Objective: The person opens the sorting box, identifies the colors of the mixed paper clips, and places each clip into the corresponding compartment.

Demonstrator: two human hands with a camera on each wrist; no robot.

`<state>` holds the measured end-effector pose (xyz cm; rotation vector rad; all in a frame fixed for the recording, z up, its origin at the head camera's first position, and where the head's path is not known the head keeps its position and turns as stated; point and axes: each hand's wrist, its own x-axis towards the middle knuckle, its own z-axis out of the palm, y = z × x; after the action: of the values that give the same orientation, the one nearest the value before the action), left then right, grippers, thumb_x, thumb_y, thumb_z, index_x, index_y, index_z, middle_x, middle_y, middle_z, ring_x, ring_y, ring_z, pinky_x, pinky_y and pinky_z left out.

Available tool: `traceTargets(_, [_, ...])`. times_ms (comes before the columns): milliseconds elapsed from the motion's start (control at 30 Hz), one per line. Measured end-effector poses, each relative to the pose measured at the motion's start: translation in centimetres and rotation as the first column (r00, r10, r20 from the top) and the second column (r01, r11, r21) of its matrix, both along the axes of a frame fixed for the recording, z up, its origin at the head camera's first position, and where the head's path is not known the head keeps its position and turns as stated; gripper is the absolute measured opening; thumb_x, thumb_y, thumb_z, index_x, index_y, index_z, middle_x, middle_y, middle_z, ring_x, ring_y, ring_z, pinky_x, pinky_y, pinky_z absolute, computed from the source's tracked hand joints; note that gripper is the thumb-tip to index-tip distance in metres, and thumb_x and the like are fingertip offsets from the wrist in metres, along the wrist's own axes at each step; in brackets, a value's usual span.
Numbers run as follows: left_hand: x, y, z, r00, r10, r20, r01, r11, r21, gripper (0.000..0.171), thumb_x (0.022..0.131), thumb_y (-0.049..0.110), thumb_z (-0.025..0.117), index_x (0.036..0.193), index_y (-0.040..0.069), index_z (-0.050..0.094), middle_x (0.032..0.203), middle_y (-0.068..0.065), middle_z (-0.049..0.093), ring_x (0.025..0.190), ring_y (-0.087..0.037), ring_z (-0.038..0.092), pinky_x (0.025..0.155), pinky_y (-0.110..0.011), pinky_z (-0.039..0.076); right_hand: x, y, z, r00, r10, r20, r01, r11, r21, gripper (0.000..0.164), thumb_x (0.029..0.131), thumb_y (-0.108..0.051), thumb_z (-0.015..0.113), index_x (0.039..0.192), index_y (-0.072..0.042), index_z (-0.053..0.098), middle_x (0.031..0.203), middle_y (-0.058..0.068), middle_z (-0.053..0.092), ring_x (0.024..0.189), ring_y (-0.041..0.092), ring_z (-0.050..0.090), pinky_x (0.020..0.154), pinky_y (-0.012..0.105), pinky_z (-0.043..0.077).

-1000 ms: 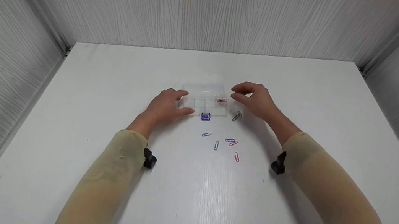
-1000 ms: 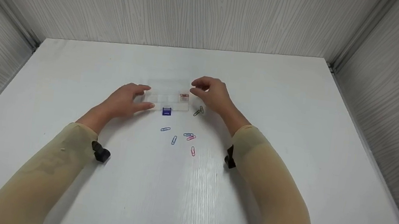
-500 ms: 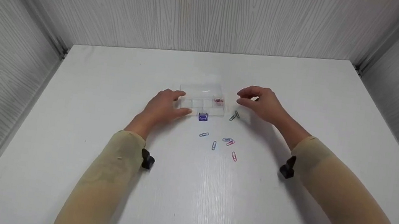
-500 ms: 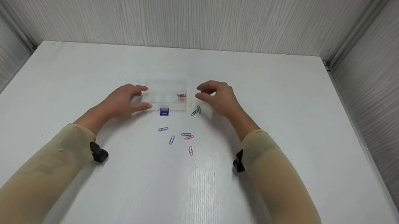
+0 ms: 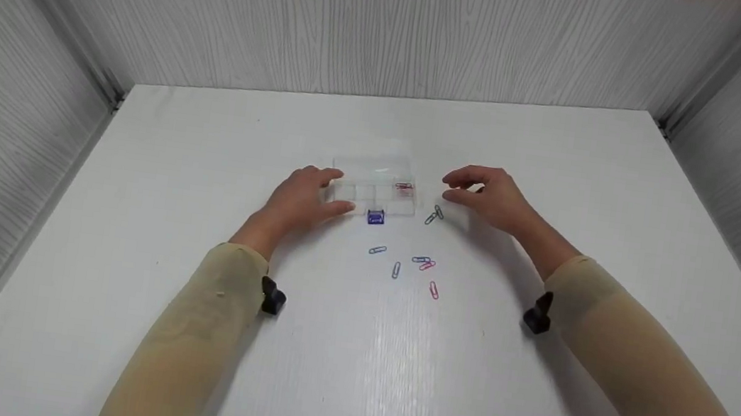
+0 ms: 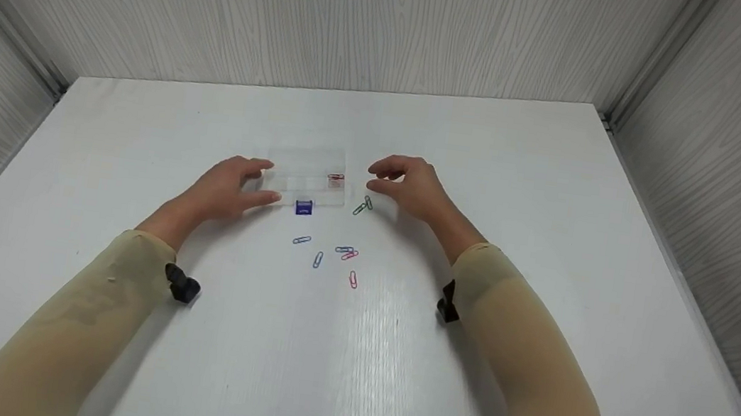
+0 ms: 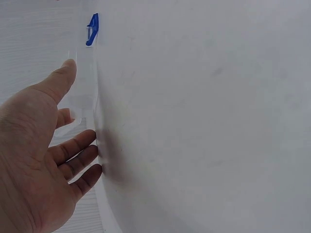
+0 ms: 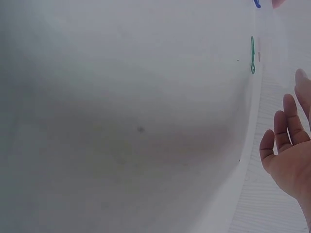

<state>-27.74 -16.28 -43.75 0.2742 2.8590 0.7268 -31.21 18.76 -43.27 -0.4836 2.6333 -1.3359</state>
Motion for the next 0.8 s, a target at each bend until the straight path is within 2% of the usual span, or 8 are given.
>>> traceTargets(467, [-0.1,0.0,-0.1,1.000,-0.007,-0.007,0.007,1.000,0.010,0.074,0.100,0.051,0.070,0.161,0.015,0.047,0.151,-0.014,0.057,0.147,-0.033,0.043,0.124,-0.049,0.032,-0.3,0.1,-0.8,0.999,0.005,0.044,-0.006,1.000,0.014,0.033,0.097,-0.022,0.080,0.128,-0.012,0.077,0.130,0.004,0.071,0.118,0.022,0.055,0.102,0.042,0.044])
traceTargets(800, [-0.2,-0.1,-0.3,1.000,0.011,0.008,-0.011,1.000,0.003,0.075,0.100,0.052,0.070,0.161,0.018,0.046,0.153,-0.012,0.054,0.147,-0.032,0.043,0.124,-0.048,0.031,-0.5,0.3,-1.3,0.998,0.017,0.061,-0.019,0.999,0.031,0.031,0.097,-0.023,0.080,0.126,-0.014,0.078,0.130,0.003,0.071,0.118,0.022,0.055,0.102,0.042,0.044])
